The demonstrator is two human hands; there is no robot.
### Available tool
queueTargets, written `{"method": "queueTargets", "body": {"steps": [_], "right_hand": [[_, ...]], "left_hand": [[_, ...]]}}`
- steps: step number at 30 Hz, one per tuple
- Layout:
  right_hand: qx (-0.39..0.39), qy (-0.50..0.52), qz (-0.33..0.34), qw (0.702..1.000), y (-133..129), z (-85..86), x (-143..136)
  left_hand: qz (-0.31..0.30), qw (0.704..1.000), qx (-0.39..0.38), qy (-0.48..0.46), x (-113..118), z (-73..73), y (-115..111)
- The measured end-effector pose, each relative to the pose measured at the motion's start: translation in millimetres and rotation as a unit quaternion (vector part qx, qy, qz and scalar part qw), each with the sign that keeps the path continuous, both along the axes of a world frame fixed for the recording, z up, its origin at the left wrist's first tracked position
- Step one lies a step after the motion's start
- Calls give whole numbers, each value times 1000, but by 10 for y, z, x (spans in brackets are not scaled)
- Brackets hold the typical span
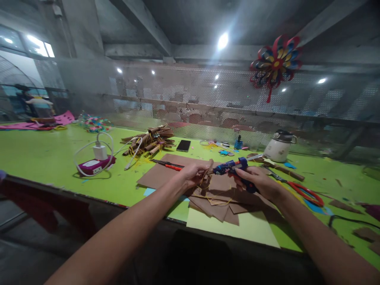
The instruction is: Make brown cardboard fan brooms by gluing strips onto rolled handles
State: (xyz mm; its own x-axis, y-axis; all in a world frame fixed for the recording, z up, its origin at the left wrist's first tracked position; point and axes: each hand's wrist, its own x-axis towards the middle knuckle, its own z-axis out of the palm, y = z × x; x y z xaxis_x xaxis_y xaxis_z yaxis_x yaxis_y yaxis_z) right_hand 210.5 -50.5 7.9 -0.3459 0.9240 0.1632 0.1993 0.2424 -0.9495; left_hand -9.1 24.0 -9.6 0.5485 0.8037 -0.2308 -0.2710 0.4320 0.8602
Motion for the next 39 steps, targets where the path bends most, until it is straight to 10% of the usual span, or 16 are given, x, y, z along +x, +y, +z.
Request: {"method": "queueTargets", "body": {"steps": [39], "right_hand": [[-59, 81, 37, 994, 7, -82, -32]], "left_hand": [[-29, 999, 12, 8, -7, 43, -55]]}}
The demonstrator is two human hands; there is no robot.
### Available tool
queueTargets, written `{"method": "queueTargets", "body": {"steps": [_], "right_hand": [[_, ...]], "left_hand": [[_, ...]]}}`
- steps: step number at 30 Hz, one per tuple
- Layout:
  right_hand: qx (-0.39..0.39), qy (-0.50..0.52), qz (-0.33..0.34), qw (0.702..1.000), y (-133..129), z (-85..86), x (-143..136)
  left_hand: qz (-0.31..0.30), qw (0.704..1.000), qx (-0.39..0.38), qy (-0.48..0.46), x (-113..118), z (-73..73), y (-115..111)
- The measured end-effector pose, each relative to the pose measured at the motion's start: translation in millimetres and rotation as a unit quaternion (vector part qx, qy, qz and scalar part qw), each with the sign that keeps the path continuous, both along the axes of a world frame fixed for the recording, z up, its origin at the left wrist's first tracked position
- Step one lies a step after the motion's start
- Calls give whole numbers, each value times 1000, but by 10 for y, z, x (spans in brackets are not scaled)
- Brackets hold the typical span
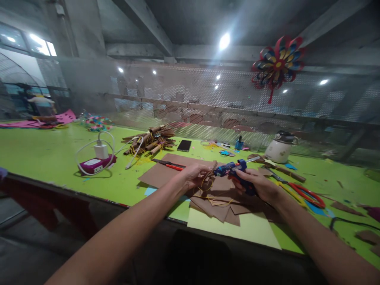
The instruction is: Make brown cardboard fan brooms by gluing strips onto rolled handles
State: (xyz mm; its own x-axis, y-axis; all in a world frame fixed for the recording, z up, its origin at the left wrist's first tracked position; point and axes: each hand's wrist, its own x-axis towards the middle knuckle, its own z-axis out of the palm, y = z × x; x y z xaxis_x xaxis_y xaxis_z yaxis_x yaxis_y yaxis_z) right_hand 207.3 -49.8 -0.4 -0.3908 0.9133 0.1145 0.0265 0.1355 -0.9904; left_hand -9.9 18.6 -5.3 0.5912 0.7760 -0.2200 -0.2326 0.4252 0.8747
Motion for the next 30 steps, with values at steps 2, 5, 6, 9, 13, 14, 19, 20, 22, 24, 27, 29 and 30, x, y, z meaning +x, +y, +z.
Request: {"method": "queueTargets", "body": {"steps": [2, 5, 6, 9, 13, 14, 19, 20, 22, 24, 27, 29, 30], "right_hand": [[3, 3, -1, 1000, 0, -11, -4], [4, 2, 4, 1000, -5, -26, -8], [3, 2, 7, 1000, -8, -28, -10], [3, 3, 14, 1000, -17, -26, -15], [7, 1, 11, 1000, -25, -13, -21], [7, 1, 11, 1000, -27, -11, -22], [7, -8, 16, 1000, -38, -2, -27], [8, -10, 16, 1000, -39, 0, -26], [12, -18, 13, 1000, -40, 2, -24], [16, -26, 6, 1000, -39, 3, -20], [22, -33, 0, 999, -29, 1, -9], [23, -35, -5, 999, -16, -2, 4], [24, -37, -7, 999, -8, -4, 13]], "left_hand": [[-4, 1000, -1, 1, -1, -2, 2], [-4, 1000, -1, 1, 1, -9, 12], [-3, 1000, -1, -1, 1, -12, 17], [-9, 1000, -1, -7, -8, -20, 29], [-22, 1000, -9, -9, -28, -14, 20], [-21, 1000, -11, -9, -31, -10, 15], [-5, 1000, -17, 3, -24, 3, 5], [0, 1000, -17, 8, -22, 2, 7], [7, 1000, -16, 10, -21, -5, 15], [0, 1000, -13, 0, -25, -13, 24], [-18, 1000, -8, -15, -34, -25, 36], [-20, 1000, -5, -20, -33, -28, 42], [-18, 1000, -4, -20, -31, -29, 44]]}}
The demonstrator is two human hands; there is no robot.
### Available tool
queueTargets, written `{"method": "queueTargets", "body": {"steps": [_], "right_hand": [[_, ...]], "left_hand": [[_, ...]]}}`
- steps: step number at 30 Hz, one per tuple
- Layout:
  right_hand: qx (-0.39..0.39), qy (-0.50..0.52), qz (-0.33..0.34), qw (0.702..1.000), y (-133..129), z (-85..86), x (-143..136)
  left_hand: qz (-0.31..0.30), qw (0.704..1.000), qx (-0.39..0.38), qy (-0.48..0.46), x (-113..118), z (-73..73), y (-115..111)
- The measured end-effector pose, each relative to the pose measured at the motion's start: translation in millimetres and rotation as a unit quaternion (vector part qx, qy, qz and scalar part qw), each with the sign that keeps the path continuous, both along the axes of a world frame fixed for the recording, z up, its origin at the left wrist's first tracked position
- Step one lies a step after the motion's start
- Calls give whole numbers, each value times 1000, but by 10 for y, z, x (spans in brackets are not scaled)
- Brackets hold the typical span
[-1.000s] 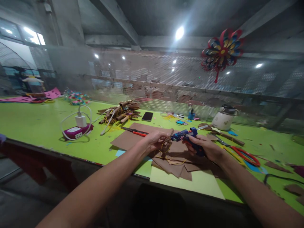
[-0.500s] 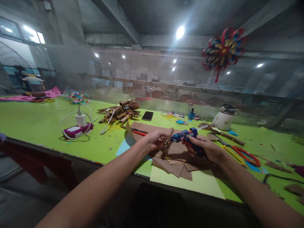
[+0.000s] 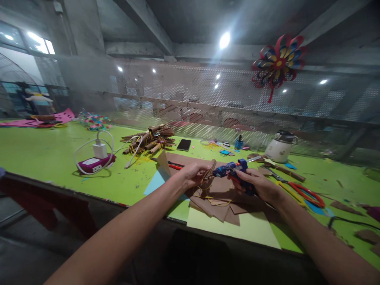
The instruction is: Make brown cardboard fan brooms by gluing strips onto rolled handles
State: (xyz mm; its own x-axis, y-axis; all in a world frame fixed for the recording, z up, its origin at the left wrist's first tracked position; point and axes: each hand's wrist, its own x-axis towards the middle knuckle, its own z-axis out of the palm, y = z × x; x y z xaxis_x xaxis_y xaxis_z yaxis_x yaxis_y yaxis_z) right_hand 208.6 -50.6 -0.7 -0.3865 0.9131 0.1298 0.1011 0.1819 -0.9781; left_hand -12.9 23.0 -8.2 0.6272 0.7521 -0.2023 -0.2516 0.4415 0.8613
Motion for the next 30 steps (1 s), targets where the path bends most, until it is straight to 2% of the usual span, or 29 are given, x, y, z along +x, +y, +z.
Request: {"method": "queueTargets", "body": {"steps": [9, 17, 20, 30], "right_hand": [[29, -14, -45, 998, 2, 53, 50], [9, -8, -11, 1000, -12, 22, 0], [9, -7, -19, 1000, 0, 8, 28], [41, -33, -51, 997, 62, 18, 126]], "left_hand": [[15, 1000, 4, 6, 17, 15, -12], [32, 999, -2, 12, 22, 27, -24], [36, 999, -3, 13, 22, 29, -31], [6, 999, 43, 1, 25, 51, -95]]}}
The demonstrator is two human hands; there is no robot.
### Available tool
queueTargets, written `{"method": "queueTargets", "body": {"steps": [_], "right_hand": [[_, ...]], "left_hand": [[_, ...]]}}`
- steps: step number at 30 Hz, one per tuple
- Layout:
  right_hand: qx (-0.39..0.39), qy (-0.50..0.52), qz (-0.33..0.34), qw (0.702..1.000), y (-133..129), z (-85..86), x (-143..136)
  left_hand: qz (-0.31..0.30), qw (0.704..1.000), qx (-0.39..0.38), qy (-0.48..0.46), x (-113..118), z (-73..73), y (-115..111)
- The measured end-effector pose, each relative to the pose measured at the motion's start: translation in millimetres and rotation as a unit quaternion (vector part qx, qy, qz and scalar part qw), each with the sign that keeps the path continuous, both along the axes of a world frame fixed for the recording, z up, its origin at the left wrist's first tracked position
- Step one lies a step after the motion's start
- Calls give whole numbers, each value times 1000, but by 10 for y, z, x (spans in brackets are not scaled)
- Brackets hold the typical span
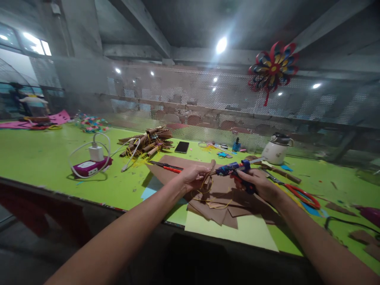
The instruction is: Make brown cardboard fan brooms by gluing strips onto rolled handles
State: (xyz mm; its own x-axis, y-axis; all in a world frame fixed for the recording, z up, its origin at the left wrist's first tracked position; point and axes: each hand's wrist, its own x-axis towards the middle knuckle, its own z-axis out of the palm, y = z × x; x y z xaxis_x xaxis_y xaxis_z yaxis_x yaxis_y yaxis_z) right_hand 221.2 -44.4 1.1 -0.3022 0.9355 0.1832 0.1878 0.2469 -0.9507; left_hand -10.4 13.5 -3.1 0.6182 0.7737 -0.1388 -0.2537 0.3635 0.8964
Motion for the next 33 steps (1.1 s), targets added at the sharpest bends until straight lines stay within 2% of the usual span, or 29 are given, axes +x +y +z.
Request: {"method": "queueTargets", "body": {"steps": [8, 18, 23, 25, 27, 30, 31, 33], "right_hand": [[-4, 24, -12, 1000, 39, -27, 45], [31, -19, -21, 999, 30, -6, 61], [83, -42, -68, 993, 25, 52, 170], [114, -36, -112, 987, 69, 54, 237], [149, -78, -198, 966, 146, 27, 306], [192, -254, -329, 889, 286, -59, 399], [200, -305, -349, 863, 327, -94, 424], [196, -372, -356, 834, 393, -164, 465]], "left_hand": [[-8, 1000, 9, -6, -3, -27, 39], [18, 1000, 8, 8, -11, 9, -21], [33, 999, 21, -5, -13, 53, -46], [41, 999, 18, -8, -9, 55, -43], [45, 999, 14, -7, -1, 43, -31], [67, 997, 23, -1, 10, -1, 6], [75, 997, 31, -1, 13, -18, 21], [82, 996, 45, -3, 18, -51, 49]]}}
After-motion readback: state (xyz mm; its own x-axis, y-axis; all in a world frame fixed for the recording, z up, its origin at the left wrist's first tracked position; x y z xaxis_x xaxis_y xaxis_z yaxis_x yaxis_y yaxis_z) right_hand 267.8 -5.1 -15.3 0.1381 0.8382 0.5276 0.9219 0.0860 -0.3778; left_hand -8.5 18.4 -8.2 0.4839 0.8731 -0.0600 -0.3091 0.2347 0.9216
